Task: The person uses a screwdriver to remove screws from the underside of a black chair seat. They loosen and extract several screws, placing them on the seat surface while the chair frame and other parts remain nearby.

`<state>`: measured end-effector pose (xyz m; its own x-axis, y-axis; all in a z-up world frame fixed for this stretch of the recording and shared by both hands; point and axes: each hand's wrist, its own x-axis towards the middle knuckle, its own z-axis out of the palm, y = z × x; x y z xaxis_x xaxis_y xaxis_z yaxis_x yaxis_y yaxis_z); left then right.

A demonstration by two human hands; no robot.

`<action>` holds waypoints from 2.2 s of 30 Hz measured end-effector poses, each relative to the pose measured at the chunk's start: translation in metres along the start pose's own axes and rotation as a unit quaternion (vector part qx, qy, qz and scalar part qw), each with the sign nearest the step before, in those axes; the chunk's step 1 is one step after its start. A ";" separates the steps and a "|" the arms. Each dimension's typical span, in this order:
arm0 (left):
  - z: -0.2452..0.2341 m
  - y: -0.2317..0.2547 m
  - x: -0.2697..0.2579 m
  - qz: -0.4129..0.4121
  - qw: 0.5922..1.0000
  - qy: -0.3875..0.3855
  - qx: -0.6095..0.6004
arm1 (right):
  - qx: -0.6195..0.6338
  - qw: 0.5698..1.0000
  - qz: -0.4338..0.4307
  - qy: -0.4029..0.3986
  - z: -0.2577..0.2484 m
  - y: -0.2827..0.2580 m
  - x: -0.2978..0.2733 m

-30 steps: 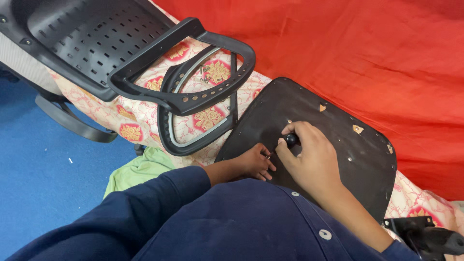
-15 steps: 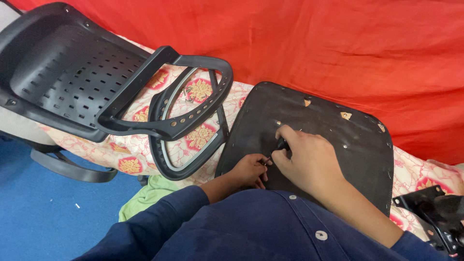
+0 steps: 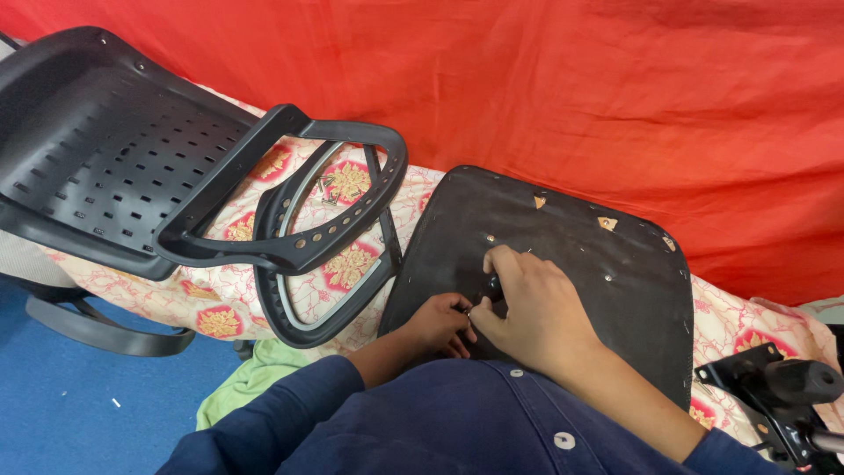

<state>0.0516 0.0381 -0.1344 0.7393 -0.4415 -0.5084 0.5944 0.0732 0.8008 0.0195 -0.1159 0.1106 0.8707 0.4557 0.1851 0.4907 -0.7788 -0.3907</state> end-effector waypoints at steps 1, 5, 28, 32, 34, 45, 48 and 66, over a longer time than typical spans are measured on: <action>0.000 -0.001 0.001 0.001 1.000 -0.002 -0.003 | -0.013 1.000 0.004 -0.007 -0.001 0.000 0.000; -0.001 -0.001 0.001 -0.007 1.000 0.013 0.019 | -0.057 0.991 0.088 -0.082 -0.002 -0.001 0.001; 0.001 0.009 -0.006 -0.012 0.997 0.002 0.081 | -0.011 0.992 -0.048 0.113 0.005 0.009 -0.009; 0.001 0.007 -0.008 0.009 0.995 -0.002 0.100 | -0.014 0.998 0.004 0.055 0.005 0.013 -0.009; 0.001 0.008 -0.009 0.004 0.993 0.002 0.115 | -0.015 0.998 0.061 0.003 0.005 0.013 -0.010; -0.006 0.002 0.002 0.008 0.995 -0.013 0.098 | -0.037 0.998 0.050 0.027 0.006 0.014 -0.012; -0.005 0.005 0.003 -0.003 0.996 -0.014 0.087 | -0.046 0.994 0.099 -0.015 0.007 0.014 -0.011; -0.008 0.028 -0.012 -0.052 0.998 -0.025 0.038 | 0.013 0.994 -0.060 0.094 0.002 0.020 -0.006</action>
<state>0.0620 0.0523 -0.1083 0.6571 -0.4866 -0.5758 0.6403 -0.0428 0.7669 0.0242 -0.1329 0.1001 0.7978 0.4546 0.3960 0.5929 -0.7105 -0.3789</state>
